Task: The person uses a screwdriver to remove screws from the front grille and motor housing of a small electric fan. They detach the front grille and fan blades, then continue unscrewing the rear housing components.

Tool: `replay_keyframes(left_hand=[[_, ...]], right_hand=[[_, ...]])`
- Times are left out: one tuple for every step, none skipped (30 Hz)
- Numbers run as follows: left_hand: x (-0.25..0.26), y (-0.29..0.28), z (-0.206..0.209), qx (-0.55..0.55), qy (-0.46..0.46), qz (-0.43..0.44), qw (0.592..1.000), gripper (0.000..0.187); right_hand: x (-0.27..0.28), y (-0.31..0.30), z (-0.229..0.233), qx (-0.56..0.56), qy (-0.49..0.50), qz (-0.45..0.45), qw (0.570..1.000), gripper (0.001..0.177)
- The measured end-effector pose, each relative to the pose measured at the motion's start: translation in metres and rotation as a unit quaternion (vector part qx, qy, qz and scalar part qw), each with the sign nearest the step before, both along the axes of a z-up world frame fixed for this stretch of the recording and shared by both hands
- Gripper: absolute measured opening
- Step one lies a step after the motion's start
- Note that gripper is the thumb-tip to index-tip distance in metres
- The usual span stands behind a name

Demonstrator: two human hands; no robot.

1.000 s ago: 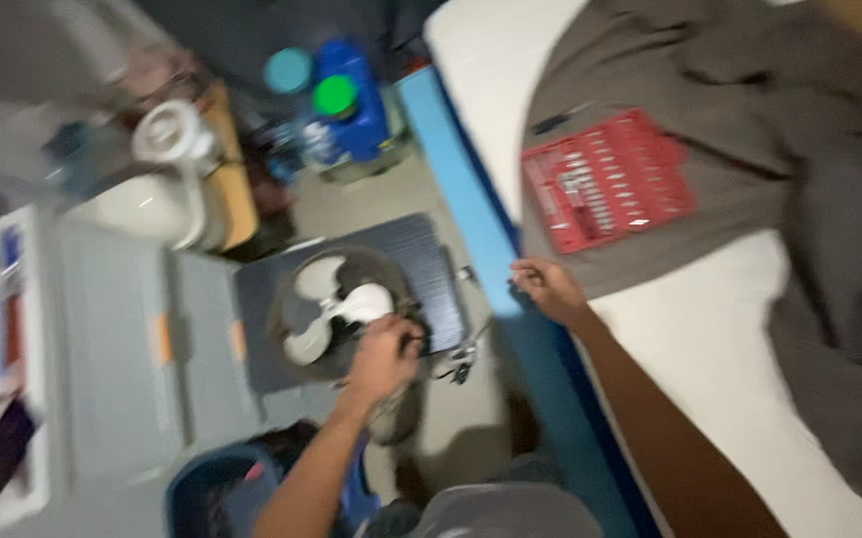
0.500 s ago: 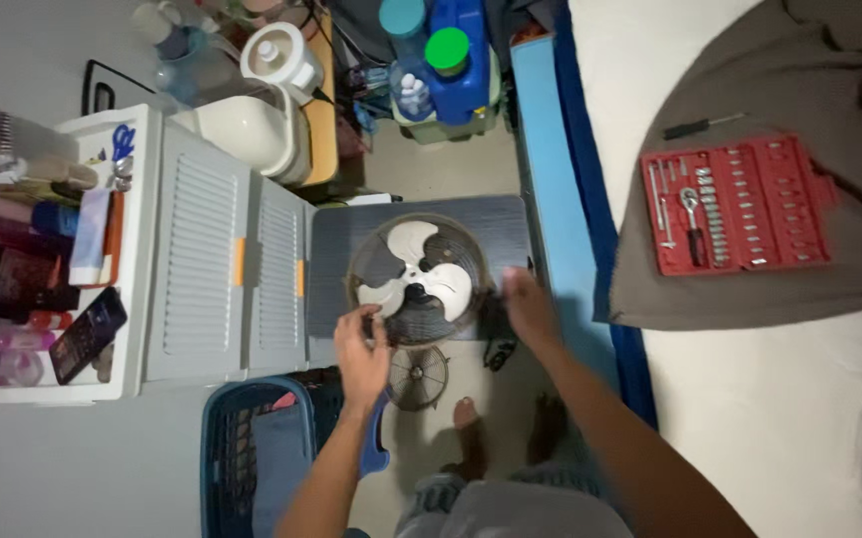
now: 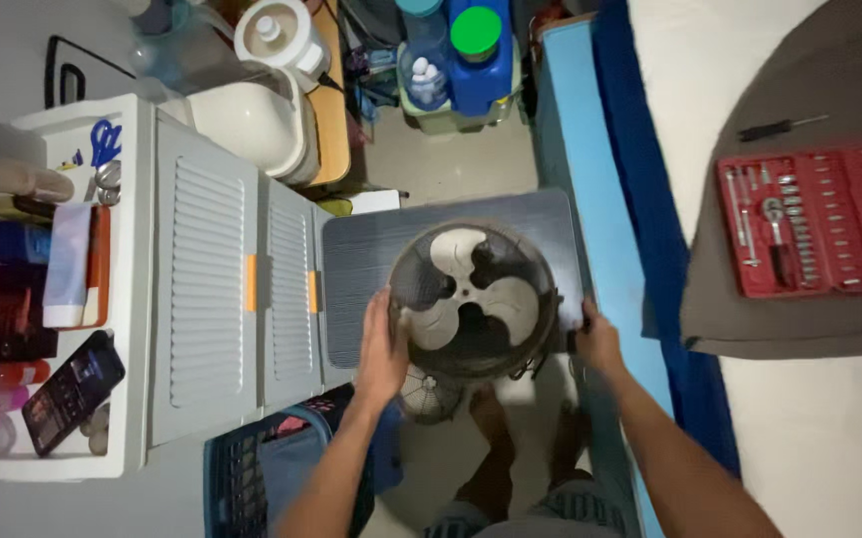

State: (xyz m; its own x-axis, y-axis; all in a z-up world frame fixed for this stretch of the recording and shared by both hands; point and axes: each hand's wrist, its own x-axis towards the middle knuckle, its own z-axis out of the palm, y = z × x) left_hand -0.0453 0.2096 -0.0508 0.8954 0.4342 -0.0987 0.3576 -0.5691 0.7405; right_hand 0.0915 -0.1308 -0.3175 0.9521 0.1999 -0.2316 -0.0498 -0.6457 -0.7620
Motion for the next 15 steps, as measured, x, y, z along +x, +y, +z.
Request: replay_keyframes(left_hand=[[0.000, 0.001, -0.002, -0.001, -0.006, 0.008, 1.000, 0.058], [0.001, 0.004, -0.003, -0.001, -0.014, 0.014, 1.000, 0.057], [0.002, 0.007, -0.004, -0.001, -0.023, 0.021, 1.000, 0.057], [0.005, 0.012, -0.004, -0.016, -0.013, 0.022, 1.000, 0.058], [0.009, 0.016, -0.004, -0.030, -0.002, 0.023, 0.999, 0.060], [0.010, 0.021, -0.004, -0.045, 0.010, 0.025, 0.999, 0.062], [0.013, 0.027, -0.005, -0.031, 0.001, 0.019, 0.999, 0.062], [0.017, 0.031, -0.007, -0.018, -0.007, 0.013, 1.000, 0.062], [0.019, 0.036, -0.010, -0.005, -0.015, 0.007, 1.000, 0.062], [0.017, 0.040, -0.014, -0.012, 0.010, 0.013, 1.000, 0.065], [0.018, 0.046, -0.018, -0.018, 0.034, 0.019, 0.999, 0.068], [0.021, 0.050, -0.023, -0.026, 0.054, 0.023, 0.998, 0.071], [0.020, 0.054, -0.026, -0.027, 0.036, 0.022, 0.999, 0.072], [0.025, 0.058, -0.031, -0.027, 0.013, 0.021, 0.999, 0.073], [0.029, 0.062, -0.034, -0.028, -0.010, 0.020, 0.999, 0.074]], right_hand=[[0.009, 0.002, -0.005, 0.014, -0.063, 0.018, 0.998, 0.069], [0.022, 0.008, -0.011, -0.010, -0.040, 0.012, 0.999, 0.066], [0.036, 0.013, -0.015, -0.034, -0.017, 0.006, 0.999, 0.062], [0.054, 0.023, -0.019, -0.055, 0.004, -0.001, 0.998, 0.058], [0.071, 0.030, -0.020, -0.054, -0.031, 0.011, 0.998, 0.062], [0.086, 0.036, -0.022, -0.052, -0.063, 0.024, 0.996, 0.066], [0.099, 0.045, -0.023, -0.049, -0.096, 0.037, 0.993, 0.069], [0.112, 0.053, -0.023, -0.059, -0.081, 0.032, 0.994, 0.068], [0.126, 0.061, -0.020, -0.068, -0.067, 0.027, 0.995, 0.067], [0.129, 0.064, -0.016, -0.081, -0.048, 0.022, 0.995, 0.066], [0.130, 0.070, -0.010, -0.057, -0.009, -0.001, 0.998, 0.056], [0.136, 0.075, 0.002, -0.036, 0.026, -0.027, 0.999, 0.047], [0.136, 0.079, 0.017, -0.014, 0.060, -0.052, 0.997, 0.040], [0.138, 0.081, 0.036, 0.023, 0.060, -0.083, 0.994, 0.041], [0.137, 0.085, 0.058, 0.061, 0.060, -0.114, 0.990, 0.042]])
